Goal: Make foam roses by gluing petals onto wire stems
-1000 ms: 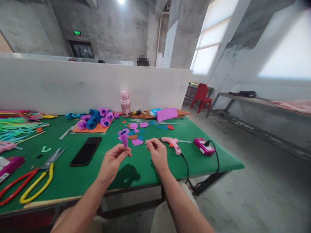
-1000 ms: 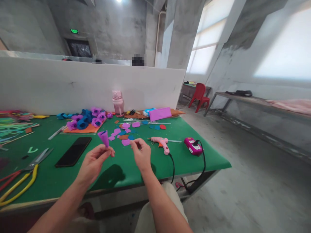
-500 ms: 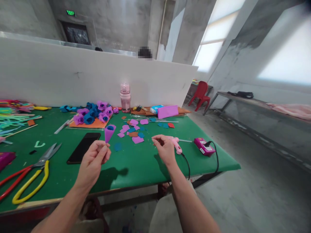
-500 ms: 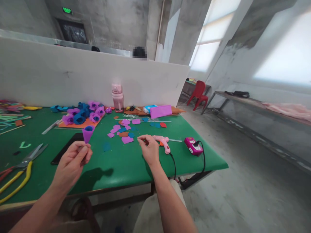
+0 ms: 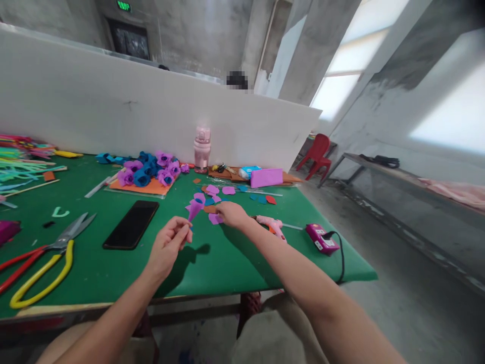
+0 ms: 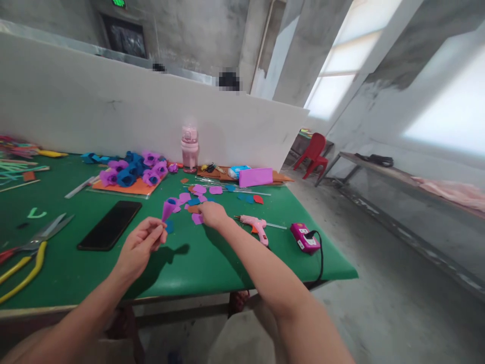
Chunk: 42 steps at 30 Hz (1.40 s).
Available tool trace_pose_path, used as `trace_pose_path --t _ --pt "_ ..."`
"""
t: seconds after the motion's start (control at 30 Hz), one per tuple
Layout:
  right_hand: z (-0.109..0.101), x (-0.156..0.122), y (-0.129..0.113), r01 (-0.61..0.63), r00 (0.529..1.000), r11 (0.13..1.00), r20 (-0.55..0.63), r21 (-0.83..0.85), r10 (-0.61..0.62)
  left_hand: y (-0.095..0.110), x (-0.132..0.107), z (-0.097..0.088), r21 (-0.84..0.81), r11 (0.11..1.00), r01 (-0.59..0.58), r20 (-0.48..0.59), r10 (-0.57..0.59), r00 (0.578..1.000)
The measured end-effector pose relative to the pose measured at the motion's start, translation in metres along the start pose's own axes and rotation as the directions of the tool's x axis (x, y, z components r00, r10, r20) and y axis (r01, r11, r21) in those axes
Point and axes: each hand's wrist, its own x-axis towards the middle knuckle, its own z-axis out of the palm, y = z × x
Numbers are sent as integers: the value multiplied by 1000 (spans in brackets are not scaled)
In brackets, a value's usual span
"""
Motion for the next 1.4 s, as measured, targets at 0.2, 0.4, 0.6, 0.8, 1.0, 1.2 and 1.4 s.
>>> trace_pose_path --t 0.2,0.4,0.6,0.8,1.0,1.2,1.4 --pt "8 20 9 23 990 1000 137 -6 -22 -2 -3 2 -24 999 39 28 -38 999" --pt "4 18 17 39 993 995 105 89 -48 -2 -5 0 -44 997 68 32 -67 997" --pt "4 20 31 -3 998 982 56 190 -7 -3 -4 -3 -98 993 58 22 -56 998" --pt "-6 16 38 -49 997 957 68 286 30 -1 -6 -4 -103 994 43 23 -41 999" --pt "-9 2 36 -31 998 909 55 415 9 0 -6 -7 -110 993 47 23 -45 999" --pt "-17 2 41 -69 997 863 21 500 68 3 -7 -6 -102 994 49 22 -47 999" --pt "-12 10 61 -242 960 895 -39 375 276 6 -7 -6 -90 994 56 9 -56 998"
